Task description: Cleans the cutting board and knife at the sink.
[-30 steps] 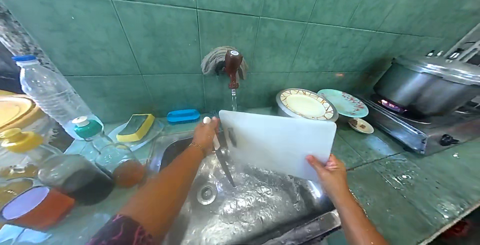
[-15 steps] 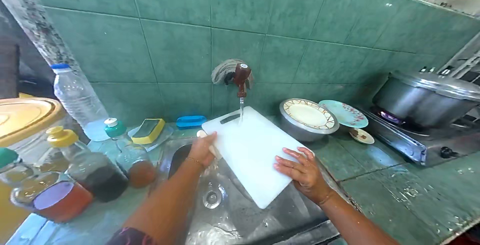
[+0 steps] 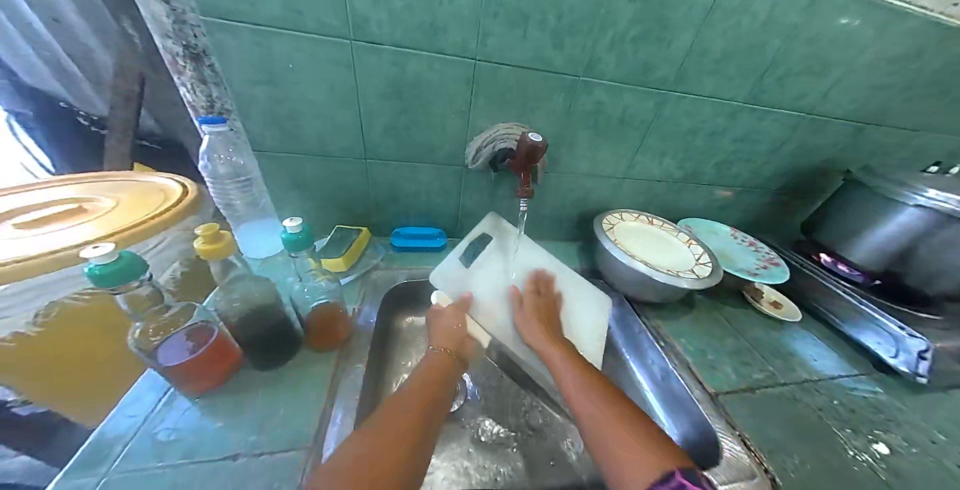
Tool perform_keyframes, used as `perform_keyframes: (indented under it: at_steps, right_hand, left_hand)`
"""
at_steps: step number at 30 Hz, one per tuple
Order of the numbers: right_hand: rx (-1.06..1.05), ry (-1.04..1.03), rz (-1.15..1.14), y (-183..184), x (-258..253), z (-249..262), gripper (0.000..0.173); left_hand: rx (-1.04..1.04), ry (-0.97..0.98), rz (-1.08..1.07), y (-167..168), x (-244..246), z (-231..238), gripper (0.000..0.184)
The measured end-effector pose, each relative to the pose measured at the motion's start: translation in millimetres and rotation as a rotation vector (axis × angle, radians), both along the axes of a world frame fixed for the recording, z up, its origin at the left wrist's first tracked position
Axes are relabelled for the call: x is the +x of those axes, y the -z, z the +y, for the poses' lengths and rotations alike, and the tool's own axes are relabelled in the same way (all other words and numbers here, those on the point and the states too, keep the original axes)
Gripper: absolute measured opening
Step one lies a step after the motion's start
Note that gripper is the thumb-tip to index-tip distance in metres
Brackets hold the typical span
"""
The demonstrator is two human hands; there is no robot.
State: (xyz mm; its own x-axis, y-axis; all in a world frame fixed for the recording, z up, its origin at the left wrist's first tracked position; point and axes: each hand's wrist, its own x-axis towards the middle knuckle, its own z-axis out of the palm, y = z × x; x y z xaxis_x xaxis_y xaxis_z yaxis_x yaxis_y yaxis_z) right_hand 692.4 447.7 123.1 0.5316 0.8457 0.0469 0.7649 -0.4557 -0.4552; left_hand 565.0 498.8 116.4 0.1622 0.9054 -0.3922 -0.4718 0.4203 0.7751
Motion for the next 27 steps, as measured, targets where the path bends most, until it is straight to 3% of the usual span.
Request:
perform_keyframes:
  at_steps: [2, 5, 9, 14, 17, 20, 23, 27]
  right_hand:
    - [0.268, -0.018, 0.231, -15, -14, 28, 0.054]
    - [0.684, 0.183, 0.818, -37, -24, 61, 0.034]
    - [1.048, 0.465, 1.695, -65, -24, 85, 0.037]
    - [1.248, 0.608, 2.063, -84, -33, 93, 0.021]
    - [1.327, 0.635, 1.995, -100, -12, 90, 0.014]
    - [1.248, 0.493, 1.629, -137, 32, 86, 0.014]
    - [0.974, 0.266, 1.274, -209, 50, 85, 0.014]
    - [0.363, 0.113, 0.561, -283, 36, 94, 0.031]
  left_hand:
    - [-0.013, 0.032, -0.003, 7, 4, -10, 0.041]
    - [-0.053, 0.051, -0.035, 21, 11, -23, 0.041]
    - [-0.083, 0.048, -0.088, 27, 18, -25, 0.042]
    - [-0.104, 0.081, 0.085, 11, 27, -22, 0.037]
    - [-0.102, 0.107, 0.072, 12, 24, -22, 0.04]
    - [-0.098, 0.11, 0.043, 14, 8, -22, 0.042]
    - [-0.094, 0.085, 0.029, 11, -13, -20, 0.04]
    - [-0.033, 0.047, 0.046, 10, -37, -16, 0.041]
